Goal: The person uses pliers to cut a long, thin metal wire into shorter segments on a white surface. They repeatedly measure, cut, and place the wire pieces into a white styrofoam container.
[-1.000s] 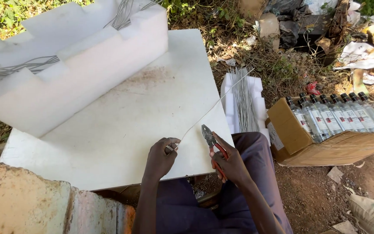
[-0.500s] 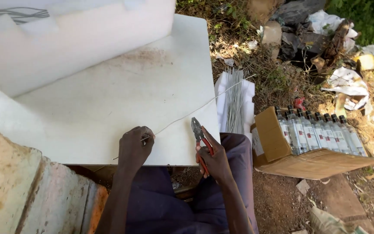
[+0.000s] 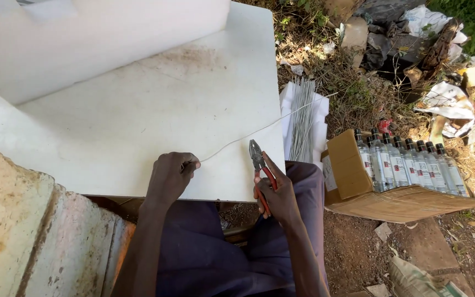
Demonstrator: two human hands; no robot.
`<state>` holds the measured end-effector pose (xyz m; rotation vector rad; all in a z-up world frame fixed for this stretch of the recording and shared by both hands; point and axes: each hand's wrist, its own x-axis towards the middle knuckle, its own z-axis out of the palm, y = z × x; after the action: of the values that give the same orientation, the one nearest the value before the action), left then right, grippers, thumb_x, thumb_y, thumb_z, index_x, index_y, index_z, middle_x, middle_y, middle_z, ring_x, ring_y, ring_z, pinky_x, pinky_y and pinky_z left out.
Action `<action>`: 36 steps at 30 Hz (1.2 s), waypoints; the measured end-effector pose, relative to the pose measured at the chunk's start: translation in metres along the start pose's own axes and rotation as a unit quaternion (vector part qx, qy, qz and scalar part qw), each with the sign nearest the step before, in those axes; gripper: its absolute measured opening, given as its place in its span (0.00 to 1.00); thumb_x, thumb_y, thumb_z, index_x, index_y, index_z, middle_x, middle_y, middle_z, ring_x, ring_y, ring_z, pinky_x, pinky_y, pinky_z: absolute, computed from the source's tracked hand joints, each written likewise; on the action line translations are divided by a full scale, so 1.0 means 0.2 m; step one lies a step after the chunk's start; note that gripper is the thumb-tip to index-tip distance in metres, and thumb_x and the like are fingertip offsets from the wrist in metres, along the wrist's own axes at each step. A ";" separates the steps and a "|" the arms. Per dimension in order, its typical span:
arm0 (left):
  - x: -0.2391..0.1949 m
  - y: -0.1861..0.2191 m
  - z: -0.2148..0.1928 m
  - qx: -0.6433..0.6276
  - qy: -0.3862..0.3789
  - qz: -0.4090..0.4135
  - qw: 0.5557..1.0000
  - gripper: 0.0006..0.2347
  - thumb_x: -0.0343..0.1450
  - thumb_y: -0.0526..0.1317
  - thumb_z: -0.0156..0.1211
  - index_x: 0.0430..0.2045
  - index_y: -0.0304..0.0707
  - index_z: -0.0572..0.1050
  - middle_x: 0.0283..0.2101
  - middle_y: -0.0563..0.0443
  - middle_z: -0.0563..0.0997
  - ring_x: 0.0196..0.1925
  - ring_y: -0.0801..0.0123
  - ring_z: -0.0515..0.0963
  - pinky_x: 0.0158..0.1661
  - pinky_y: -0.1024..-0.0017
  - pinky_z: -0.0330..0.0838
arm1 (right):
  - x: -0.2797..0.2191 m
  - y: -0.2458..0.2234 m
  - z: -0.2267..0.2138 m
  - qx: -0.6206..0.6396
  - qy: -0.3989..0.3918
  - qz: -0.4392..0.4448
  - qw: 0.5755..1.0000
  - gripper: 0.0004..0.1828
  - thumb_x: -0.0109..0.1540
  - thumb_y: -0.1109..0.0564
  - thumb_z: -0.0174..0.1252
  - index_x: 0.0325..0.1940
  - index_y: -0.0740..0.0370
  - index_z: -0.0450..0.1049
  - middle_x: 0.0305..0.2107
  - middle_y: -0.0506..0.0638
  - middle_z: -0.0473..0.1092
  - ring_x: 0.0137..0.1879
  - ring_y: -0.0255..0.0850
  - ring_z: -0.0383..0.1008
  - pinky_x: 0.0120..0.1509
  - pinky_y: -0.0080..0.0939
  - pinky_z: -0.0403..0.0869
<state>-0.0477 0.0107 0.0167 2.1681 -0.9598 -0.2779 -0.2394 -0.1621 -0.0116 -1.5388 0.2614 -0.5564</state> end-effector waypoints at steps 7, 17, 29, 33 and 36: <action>0.05 -0.05 0.04 0.009 -0.005 0.007 1.000 0.08 0.68 0.28 0.58 0.38 0.28 0.80 0.27 0.37 0.83 0.27 0.55 0.84 0.28 0.63 0.79 | 0.08 -0.05 0.01 -0.270 0.041 -0.031 0.961 0.32 0.62 0.63 0.54 0.72 0.53 0.61 0.22 0.66 0.75 0.18 0.53 0.75 0.16 0.48 0.67; 0.11 -0.12 0.11 0.033 -0.002 0.022 0.999 0.08 0.67 0.27 0.58 0.37 0.26 0.80 0.29 0.34 0.83 0.30 0.47 0.84 0.29 0.58 0.80 | 0.12 -0.09 0.10 -0.487 0.026 -0.005 0.873 0.36 0.61 0.60 0.51 0.72 0.35 0.59 0.33 0.63 0.78 0.37 0.65 0.79 0.39 0.63 0.75; 0.14 -0.12 0.11 0.048 -0.019 0.020 0.998 0.06 0.67 0.29 0.59 0.34 0.28 0.81 0.27 0.37 0.82 0.29 0.50 0.84 0.31 0.57 0.81 | 0.14 -0.07 0.12 -0.517 0.015 0.052 0.854 0.36 0.61 0.58 0.50 0.73 0.32 0.58 0.39 0.67 0.76 0.45 0.68 0.78 0.46 0.66 0.75; 0.17 -0.12 0.09 0.050 -0.043 0.002 0.998 0.05 0.68 0.31 0.58 0.30 0.30 0.82 0.24 0.40 0.82 0.26 0.53 0.83 0.29 0.56 0.79 | 0.16 -0.10 0.13 -0.480 0.008 0.067 0.875 0.36 0.61 0.59 0.49 0.73 0.33 0.57 0.40 0.68 0.76 0.47 0.70 0.76 0.50 0.70 0.73; 0.13 -0.10 0.06 0.052 -0.061 -0.025 0.996 0.06 0.69 0.33 0.56 0.28 0.33 0.82 0.20 0.43 0.80 0.21 0.62 0.81 0.30 0.61 0.79 | 0.13 -0.15 0.13 -0.446 0.007 0.074 0.892 0.35 0.62 0.60 0.48 0.73 0.37 0.58 0.35 0.68 0.77 0.44 0.70 0.77 0.50 0.70 0.73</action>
<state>-0.0230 -0.0056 -0.0040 2.2941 -1.0092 -0.3972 -0.2095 -0.1498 0.0231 -2.3750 0.7116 -0.3254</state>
